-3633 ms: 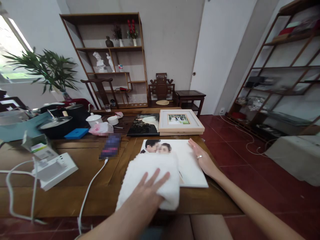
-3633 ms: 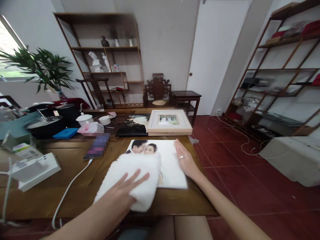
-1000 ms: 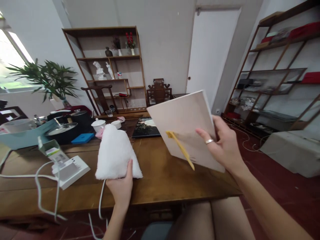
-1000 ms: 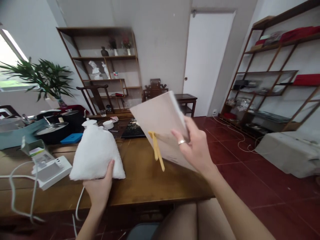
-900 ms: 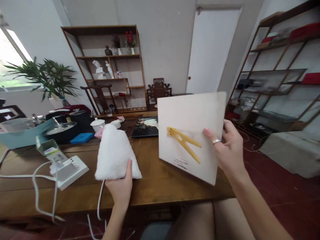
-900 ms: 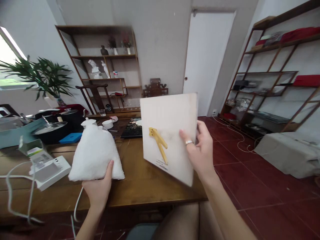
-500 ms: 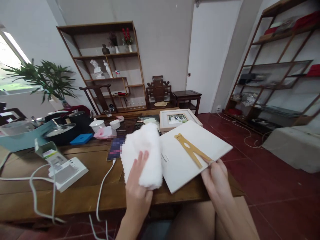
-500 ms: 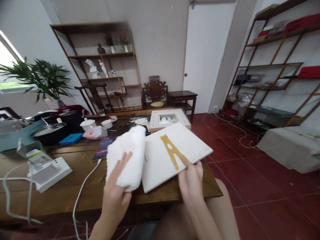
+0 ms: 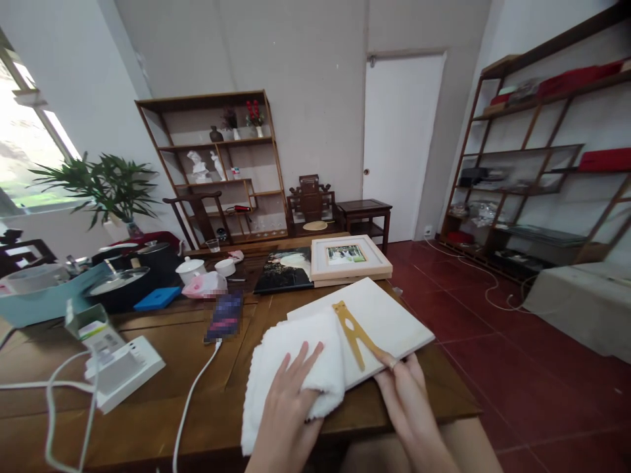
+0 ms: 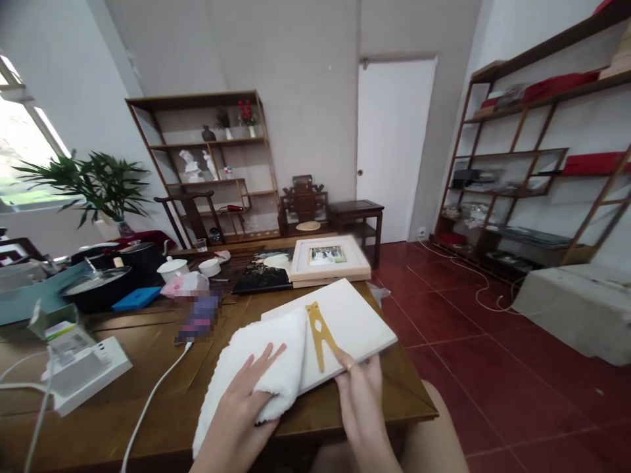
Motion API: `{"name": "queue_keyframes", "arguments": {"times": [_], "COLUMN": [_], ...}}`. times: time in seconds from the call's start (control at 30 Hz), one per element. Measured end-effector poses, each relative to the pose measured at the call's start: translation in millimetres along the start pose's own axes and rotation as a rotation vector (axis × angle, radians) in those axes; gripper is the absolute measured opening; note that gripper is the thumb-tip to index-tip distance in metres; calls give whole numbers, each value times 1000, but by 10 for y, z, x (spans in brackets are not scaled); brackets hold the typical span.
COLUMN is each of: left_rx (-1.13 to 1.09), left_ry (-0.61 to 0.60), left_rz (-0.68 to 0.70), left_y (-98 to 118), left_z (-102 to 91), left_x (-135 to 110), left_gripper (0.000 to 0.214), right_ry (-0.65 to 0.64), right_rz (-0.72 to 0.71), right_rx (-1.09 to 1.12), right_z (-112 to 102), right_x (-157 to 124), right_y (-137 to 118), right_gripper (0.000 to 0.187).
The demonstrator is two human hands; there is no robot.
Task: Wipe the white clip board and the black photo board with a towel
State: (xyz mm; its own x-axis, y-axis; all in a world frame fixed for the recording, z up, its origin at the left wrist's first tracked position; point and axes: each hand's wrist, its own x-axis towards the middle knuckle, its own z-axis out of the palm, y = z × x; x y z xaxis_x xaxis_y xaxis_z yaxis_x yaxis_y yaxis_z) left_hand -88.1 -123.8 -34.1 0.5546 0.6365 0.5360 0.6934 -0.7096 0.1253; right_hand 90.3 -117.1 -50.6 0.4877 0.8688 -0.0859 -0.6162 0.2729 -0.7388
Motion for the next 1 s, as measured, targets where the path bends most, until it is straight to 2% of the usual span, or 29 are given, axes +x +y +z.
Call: {"name": "queue_keyframes", "arguments": {"times": [0.1, 0.2, 0.27, 0.47, 0.63, 0.73, 0.87, 1.0], "left_rx": [0, -5, -15, -34, -84, -109, -152, -180], "left_ry": [-48, -100, -119, -147, -199, -223, -235, -239], "left_rz": [10, -4, -13, -28, -46, -48, -27, 0], "left_y": [-107, -217, -281, -376, -405, -437, -492, -557], "left_z": [-75, -189, -258, -357, -401, -408, -352, -266], "left_x": [3, 6, -2, -43, -76, -98, -113, -120], "left_gripper": [32, 32, 32, 32, 36, 39, 45, 55], "right_ry": [-143, -238, -256, -360, -459, -485, -566, -642], "right_rz": [152, 256, 269, 295, 393, 451, 392, 321], "right_rx": [4, -56, -143, -439, -576, -754, -1020, -1192], "right_z": [-113, -234, -305, -424, -456, -545, -698, -733], "right_x": [26, 76, 115, 171, 196, 312, 546, 673], "right_y": [-125, -264, -337, -422, -501, -513, -438, -394], "right_gripper": [52, 32, 20, 27, 41, 45, 46, 44]}}
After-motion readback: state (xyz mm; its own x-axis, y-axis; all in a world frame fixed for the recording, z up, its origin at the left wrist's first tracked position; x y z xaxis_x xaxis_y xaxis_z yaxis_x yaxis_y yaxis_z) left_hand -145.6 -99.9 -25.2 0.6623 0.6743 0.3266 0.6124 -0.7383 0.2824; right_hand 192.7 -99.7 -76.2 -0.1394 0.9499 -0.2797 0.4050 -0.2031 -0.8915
